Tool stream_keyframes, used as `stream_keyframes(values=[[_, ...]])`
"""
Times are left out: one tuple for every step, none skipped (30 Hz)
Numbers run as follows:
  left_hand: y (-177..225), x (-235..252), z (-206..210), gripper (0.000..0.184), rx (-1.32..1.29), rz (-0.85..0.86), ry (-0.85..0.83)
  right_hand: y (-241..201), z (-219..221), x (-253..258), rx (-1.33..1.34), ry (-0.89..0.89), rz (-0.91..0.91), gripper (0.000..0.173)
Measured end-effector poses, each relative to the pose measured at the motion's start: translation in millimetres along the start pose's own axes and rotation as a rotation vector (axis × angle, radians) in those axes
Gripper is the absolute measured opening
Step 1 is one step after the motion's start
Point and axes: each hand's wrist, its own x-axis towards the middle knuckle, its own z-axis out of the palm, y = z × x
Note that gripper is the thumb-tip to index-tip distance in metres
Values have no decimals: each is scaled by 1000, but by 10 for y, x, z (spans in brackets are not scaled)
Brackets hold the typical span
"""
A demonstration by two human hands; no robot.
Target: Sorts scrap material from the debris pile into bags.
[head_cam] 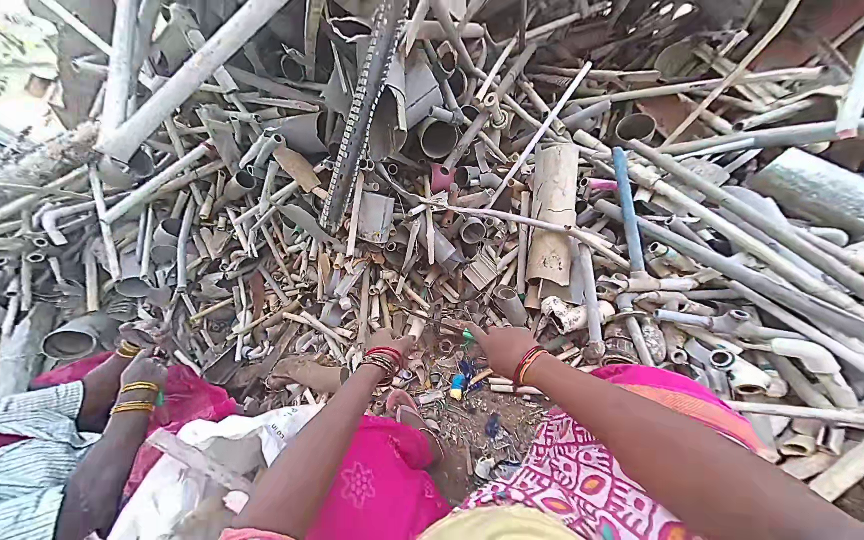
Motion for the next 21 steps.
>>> stream_keyframes(values=[[-34,-147,4,47,-42,-7,18,-71,25,-40,-2,18,23,65],[-68,-286,13,46,-93,-15,41,-155,63,-95,-6,14,38,66],[-93,-415,7,46,-146,-21,66,-233,110,-147,-6,2,48,66],[-125,-540,8,46,-210,-35,80,-276,160,-194,-6,-9,65,64],[-191,-646,32,45,-291,-52,94,-285,211,-226,-8,-12,87,61],[-285,-718,71,45,-382,-63,116,-281,230,-246,-8,1,115,56],[-374,-757,106,45,-462,-67,126,-284,205,-263,0,33,147,54],[-461,-770,148,46,-504,-69,131,-303,180,-297,10,87,166,54],[-515,-808,167,49,-496,-63,124,-344,170,-345,7,155,151,57],[-525,-881,154,51,-457,-50,115,-405,184,-394,-1,227,99,58],[-520,-946,151,52,-397,-24,121,-449,238,-425,-1,286,17,57],[-506,-1010,140,53,-340,7,129,-474,300,-413,-14,298,-55,56],[-499,-1058,148,53,-296,49,143,-478,349,-359,-65,236,-62,57],[-506,-1080,191,53,-251,86,152,-450,398,-277,-136,152,-10,58],[-525,-1087,223,52,-220,107,153,-421,425,-193,-191,104,66,57],[-544,-1098,259,51,-203,109,144,-378,441,-148,-206,105,129,54],[-565,-1102,282,52,-187,100,128,-362,431,-160,-185,133,172,52],[-578,-1081,275,52,-173,91,116,-405,383,-229,-146,173,187,53],[-584,-1041,268,53,-171,90,107,-470,344,-332,-104,216,169,55],[-589,-1002,278,52,-181,103,105,-516,345,-420,-76,247,119,57],[-593,-983,302,52,-193,129,105,-515,390,-446,-60,239,58,57]])
